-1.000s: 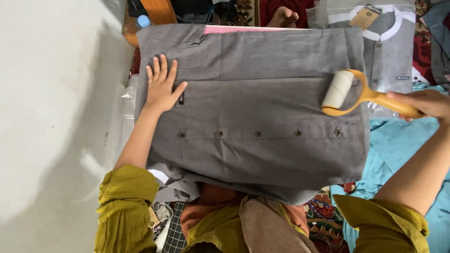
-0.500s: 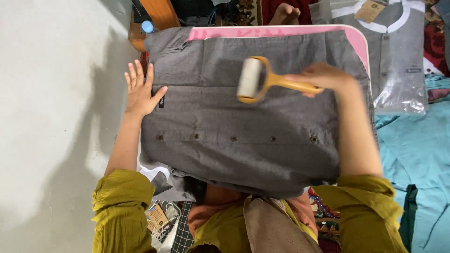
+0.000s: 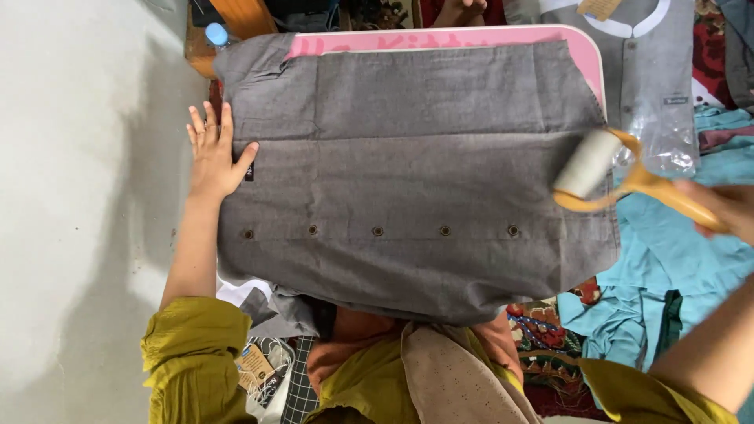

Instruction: Using a lint roller to remove lint and dust from a grey shirt laid out on a small table.

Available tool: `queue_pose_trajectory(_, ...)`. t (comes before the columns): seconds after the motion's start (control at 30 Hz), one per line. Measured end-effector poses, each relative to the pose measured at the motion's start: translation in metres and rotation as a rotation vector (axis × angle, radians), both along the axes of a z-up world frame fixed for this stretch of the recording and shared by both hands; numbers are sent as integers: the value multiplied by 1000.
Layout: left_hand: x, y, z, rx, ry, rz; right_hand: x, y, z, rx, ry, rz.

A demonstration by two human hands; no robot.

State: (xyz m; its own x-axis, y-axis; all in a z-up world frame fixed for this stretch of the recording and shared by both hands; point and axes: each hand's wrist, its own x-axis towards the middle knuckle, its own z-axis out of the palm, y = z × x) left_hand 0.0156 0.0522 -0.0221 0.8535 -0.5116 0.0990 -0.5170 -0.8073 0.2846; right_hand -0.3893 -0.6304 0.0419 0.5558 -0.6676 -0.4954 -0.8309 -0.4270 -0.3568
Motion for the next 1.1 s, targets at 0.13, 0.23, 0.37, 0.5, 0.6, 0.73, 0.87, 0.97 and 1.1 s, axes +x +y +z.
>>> queue_pose_trajectory(0.13, -1, -3, 5, 50, 12, -31, 60, 77, 39, -59, -74, 28)
queue_pose_trajectory(0.23, -4, -1, 5, 60, 20, -17, 132, 123, 23, -82, -199, 57)
queue_pose_trajectory(0.37, 1, 4, -3, 61, 30, 3, 196, 129, -41, -354, -325, 234)
queue_pose_trajectory(0.5, -1, 6, -4, 32, 36, -3, 144, 116, 14, -222, -240, 120)
queue_pose_trajectory(0.6, 4, 7, -12, -1, 5, -28, 93, 54, 6, -228, -80, 72)
queue_pose_trajectory(0.73, 5, 4, -15, -3, -50, -71, 68, 9, -13, -283, -116, -3)
queue_pose_trajectory(0.87, 1, 3, -9, 10, 5, -42, 128, 36, -18, -368, -156, 48)
queue_pose_trajectory(0.97, 3, 6, -15, 5, 0, -36, 188, 33, -67, -405, -217, 98)
queue_pose_trajectory(1.1, -3, 3, -5, 11, 76, 7, 167, 75, -6, -200, -134, 93)
